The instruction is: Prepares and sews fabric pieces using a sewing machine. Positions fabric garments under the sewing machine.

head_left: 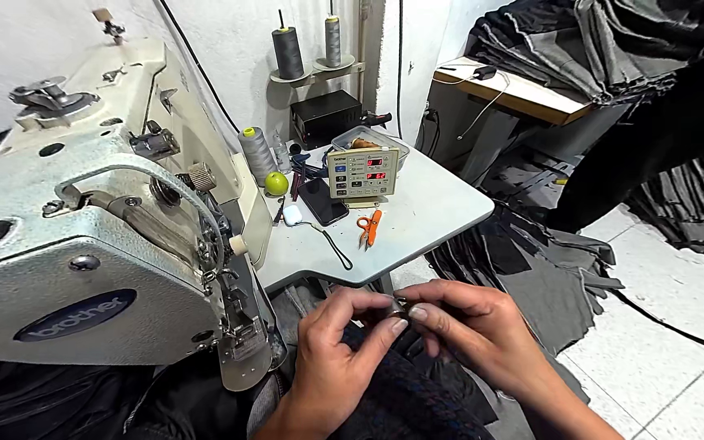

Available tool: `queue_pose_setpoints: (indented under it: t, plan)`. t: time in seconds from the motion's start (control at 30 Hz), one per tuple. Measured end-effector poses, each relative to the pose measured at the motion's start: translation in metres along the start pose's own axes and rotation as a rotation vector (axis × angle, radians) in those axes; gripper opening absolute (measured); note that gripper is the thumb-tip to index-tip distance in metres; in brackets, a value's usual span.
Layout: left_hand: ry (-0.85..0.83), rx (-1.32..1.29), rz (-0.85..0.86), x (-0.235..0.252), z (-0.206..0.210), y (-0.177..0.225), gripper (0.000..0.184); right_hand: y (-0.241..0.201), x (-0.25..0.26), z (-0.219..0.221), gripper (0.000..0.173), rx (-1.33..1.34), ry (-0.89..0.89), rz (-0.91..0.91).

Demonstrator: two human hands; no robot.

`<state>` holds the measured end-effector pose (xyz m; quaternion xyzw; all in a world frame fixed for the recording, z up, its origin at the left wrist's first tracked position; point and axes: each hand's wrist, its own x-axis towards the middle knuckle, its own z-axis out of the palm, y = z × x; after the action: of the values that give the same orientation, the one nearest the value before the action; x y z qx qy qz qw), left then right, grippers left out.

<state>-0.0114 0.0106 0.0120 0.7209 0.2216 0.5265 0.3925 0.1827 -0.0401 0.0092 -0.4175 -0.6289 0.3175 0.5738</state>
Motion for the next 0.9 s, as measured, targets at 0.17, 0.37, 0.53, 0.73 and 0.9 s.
queue_pose_setpoints:
  t: [0.17, 0.37, 0.53, 0.73, 0.9]
  plan:
    - [-0.016, 0.079, 0.072, -0.002, 0.0, -0.001, 0.016, -0.002, 0.001, 0.004, 0.023, 0.151, 0.004, 0.133]
    - [-0.045, 0.304, 0.206, -0.003, 0.001, -0.002, 0.014, 0.003, 0.001, 0.014, 0.014, -0.081, 0.137, 0.145]
    - [-0.062, 0.305, 0.212, -0.006, -0.002, -0.003, 0.015, -0.002, 0.006, 0.007, 0.019, 0.456, 0.327, 0.479]
    - [-0.042, -0.234, -0.163, -0.009, -0.006, 0.004, 0.02, 0.034, 0.008, -0.021, 0.027, 0.579, 0.75, 0.641]
    - [0.045, -0.613, -0.658, -0.008, -0.016, 0.016, 0.021, 0.044, -0.007, -0.006, 0.015, 0.319, 0.494, 0.376]
